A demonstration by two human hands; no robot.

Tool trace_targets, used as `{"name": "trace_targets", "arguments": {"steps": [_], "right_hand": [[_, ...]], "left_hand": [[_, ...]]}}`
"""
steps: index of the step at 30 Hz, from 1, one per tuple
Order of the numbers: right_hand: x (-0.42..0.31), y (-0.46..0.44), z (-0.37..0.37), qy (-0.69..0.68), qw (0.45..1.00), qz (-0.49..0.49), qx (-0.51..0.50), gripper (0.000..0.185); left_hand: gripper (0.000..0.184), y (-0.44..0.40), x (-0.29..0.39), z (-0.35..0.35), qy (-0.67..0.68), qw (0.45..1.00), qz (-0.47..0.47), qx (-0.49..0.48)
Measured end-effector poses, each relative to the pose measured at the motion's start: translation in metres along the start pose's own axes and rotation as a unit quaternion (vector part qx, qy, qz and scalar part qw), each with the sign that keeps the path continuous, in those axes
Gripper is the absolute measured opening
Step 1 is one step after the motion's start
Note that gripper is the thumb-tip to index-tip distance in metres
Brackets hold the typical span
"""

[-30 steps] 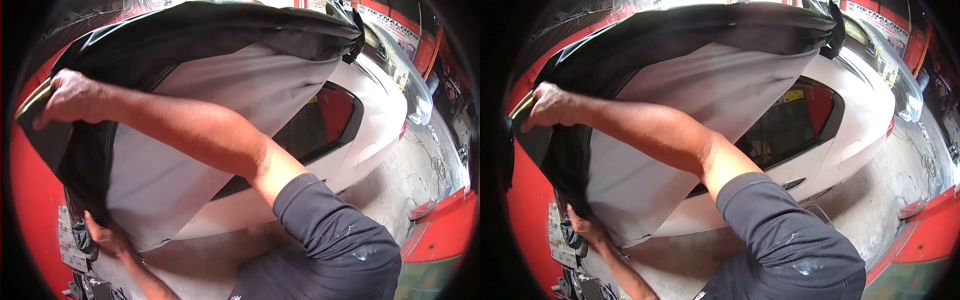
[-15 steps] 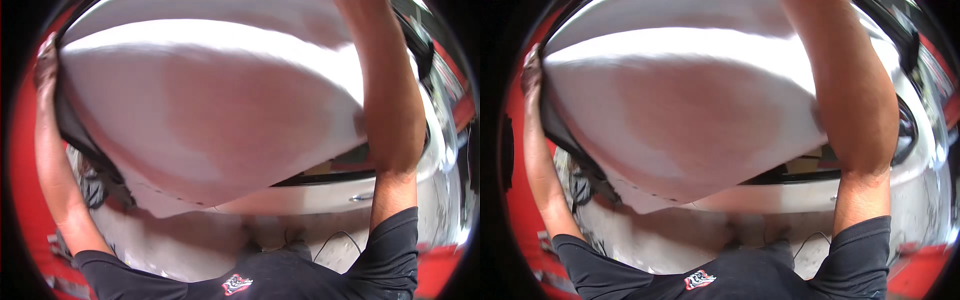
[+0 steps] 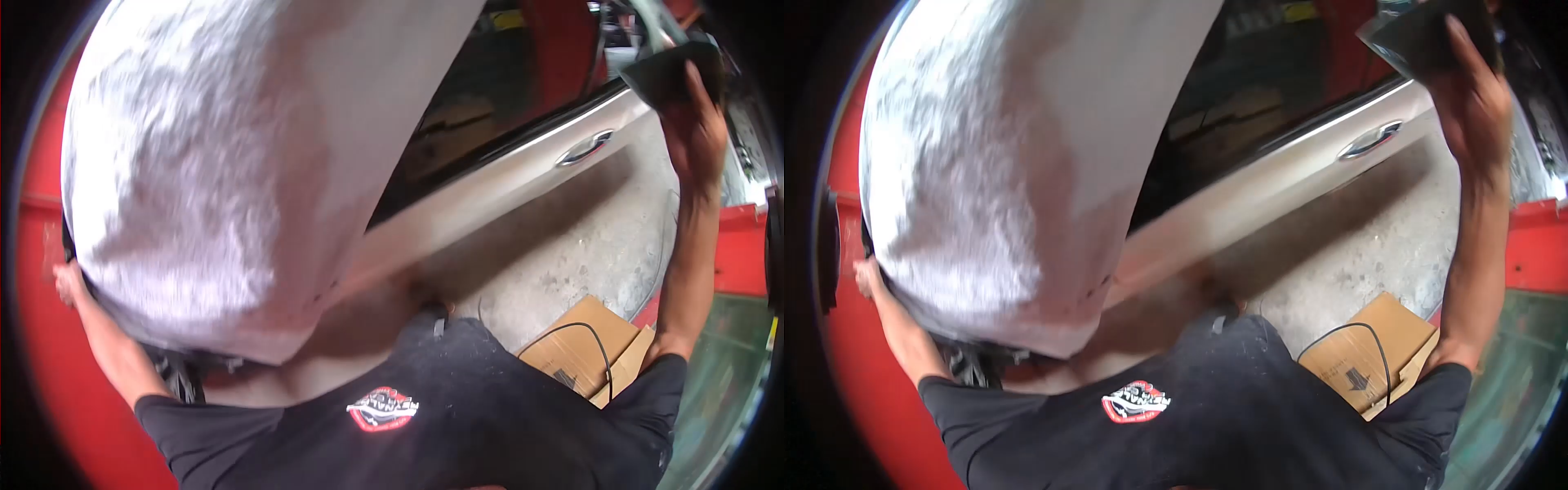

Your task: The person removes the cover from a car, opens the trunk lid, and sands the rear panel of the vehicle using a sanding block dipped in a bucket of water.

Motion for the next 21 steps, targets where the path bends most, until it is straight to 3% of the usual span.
{"name": "trace_targets", "arguments": {"steps": [1,3,4,5,6,7,8,10,11,12,13,14,15,16,17,18,19,21], "right_hand": [[0.01,0.024,0.02,0.022,1.0,0.005,-0.018,0.038],[0.032,0.072,0.029,0.047,0.998,0.025,-0.021,0.037],[0.052,0.092,0.027,0.051,0.998,0.047,-0.012,0.037],[0.079,0.115,0.031,0.077,0.992,0.098,-0.024,0.032],[0.1,0.132,0.053,0.087,0.987,0.113,-0.066,0.031],[0.121,0.15,0.074,0.098,0.981,0.127,-0.108,0.029],[0.135,0.168,0.12,0.091,0.974,0.106,-0.179,0.03],[0.179,0.206,0.175,0.083,0.954,0.21,-0.196,0.034],[0.195,0.217,0.202,0.079,0.944,0.246,-0.207,0.034],[0.21,0.225,0.221,0.065,0.939,0.267,-0.207,0.034],[0.224,0.233,0.235,0.045,0.935,0.286,-0.205,0.034],[0.227,0.237,0.228,0.014,0.934,0.302,-0.19,0.033],[0.236,0.247,0.234,-0.007,0.932,0.316,-0.179,0.033],[0.24,0.259,0.24,-0.044,0.931,0.319,-0.171,0.033],[0.25,0.272,0.232,-0.072,0.928,0.334,-0.149,0.032],[0.263,0.287,0.219,-0.1,0.923,0.35,-0.126,0.032],[0.281,0.306,0.203,-0.104,0.909,0.393,-0.089,0.031],[0.316,0.345,0.168,-0.023,0.898,0.434,-0.066,0.035]], "left_hand": [[0.065,-0.01,-0.007,0.002,0.022,0.998,-0.052,0.039],[0.069,-0.052,0.011,0.044,0.22,0.965,0.083,-0.112],[0.072,-0.057,0.02,0.057,0.315,0.919,0.143,-0.187],[0.076,-0.05,0.028,0.052,0.406,0.877,0.163,-0.199],[0.084,-0.015,0.041,0.031,0.471,0.812,0.174,-0.296],[0.095,0.035,0.041,-0.023,0.491,0.833,0.182,-0.181],[0.097,0.067,0.029,-0.041,0.522,0.821,0.165,-0.161],[0.103,0.134,0.006,-0.078,0.581,0.794,0.135,-0.118],[0.097,0.177,-0.005,-0.098,0.548,0.827,0.124,-0.03],[0.087,0.221,-0.027,-0.128,0.382,0.902,0.152,0.129],[0.077,0.286,-0.041,-0.155,0.378,0.875,0.178,0.245],[0.063,0.382,-0.034,-0.21,0.525,0.781,0.235,0.244],[0.047,0.44,-0.037,-0.197,0.568,0.757,0.275,0.169],[0.031,0.519,-0.038,-0.181,0.515,0.767,0.363,0.12],[0.032,0.594,-0.016,-0.19,0.551,0.683,0.477,0.051],[0.033,0.667,-0.004,-0.143,0.531,0.671,0.506,-0.111],[0.034,0.742,0.01,-0.092,0.457,0.568,0.61,-0.31],[0.032,0.813,0.008,-0.021,0.328,0.516,0.71,-0.35]]}}
Point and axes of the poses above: each hand's wrist, its own y-axis away from the middle knuckle, its own z-axis out of the palm, x = y × z, the point moved 9 cm from there along -y, towards the middle knuckle, and after that the axes turned 4 degrees about -y, right-handed, at the moved point
